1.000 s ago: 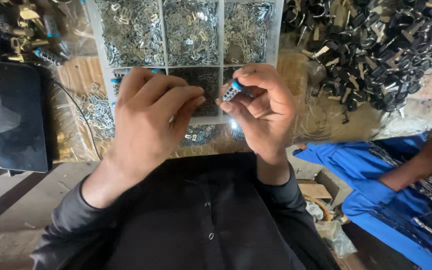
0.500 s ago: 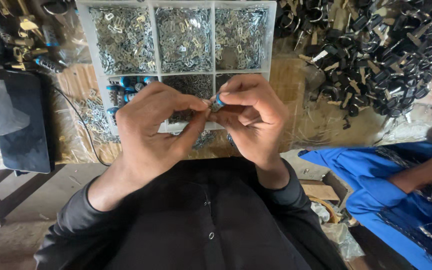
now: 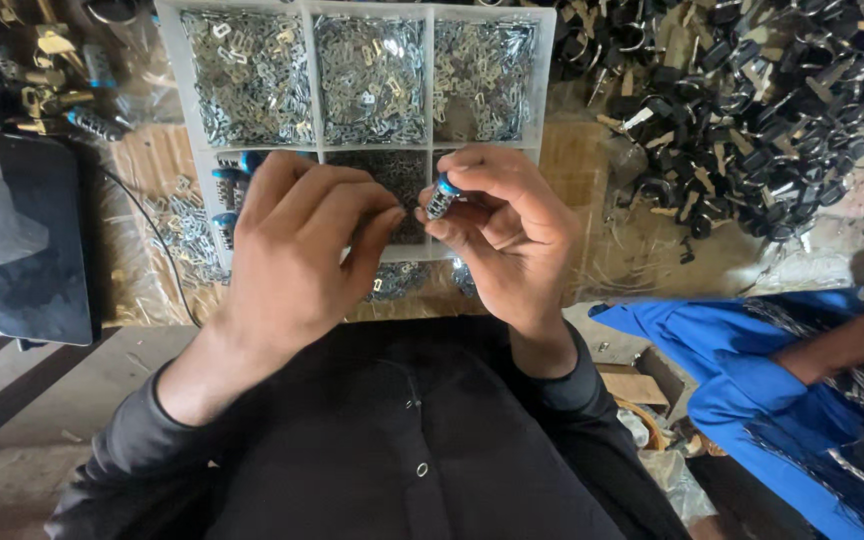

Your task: The person sits at a workbench assembling lock cylinders. They pick small key pins and springs from a compartment tray, insert them into a lock core held in their hands, and place finished cylinders with a pile of completed locks on the table.

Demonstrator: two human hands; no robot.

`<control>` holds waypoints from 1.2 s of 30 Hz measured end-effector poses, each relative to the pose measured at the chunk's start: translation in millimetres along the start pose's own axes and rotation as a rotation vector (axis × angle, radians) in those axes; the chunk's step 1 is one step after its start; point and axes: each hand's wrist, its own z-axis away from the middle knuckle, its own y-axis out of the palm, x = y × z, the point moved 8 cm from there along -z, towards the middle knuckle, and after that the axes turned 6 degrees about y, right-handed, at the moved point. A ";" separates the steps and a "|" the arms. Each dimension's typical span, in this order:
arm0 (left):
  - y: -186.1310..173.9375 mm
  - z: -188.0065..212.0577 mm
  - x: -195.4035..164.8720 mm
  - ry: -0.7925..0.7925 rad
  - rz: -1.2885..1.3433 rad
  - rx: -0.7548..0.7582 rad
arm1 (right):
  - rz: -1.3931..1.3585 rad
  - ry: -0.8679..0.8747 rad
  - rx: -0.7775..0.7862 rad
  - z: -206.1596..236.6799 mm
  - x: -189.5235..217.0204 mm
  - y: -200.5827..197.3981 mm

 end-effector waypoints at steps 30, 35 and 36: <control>-151.6 30.9 -122.6 0.864 0.436 0.108 | -0.032 -0.067 -0.274 130.3 -20.1 -10.9; -45.5 -10.9 -120.3 0.912 -0.075 0.271 | -0.336 0.021 -0.228 149.3 -32.9 -9.2; -28.7 -21.3 -122.0 0.914 -0.096 0.287 | -0.355 0.009 -0.200 153.4 -32.7 -5.5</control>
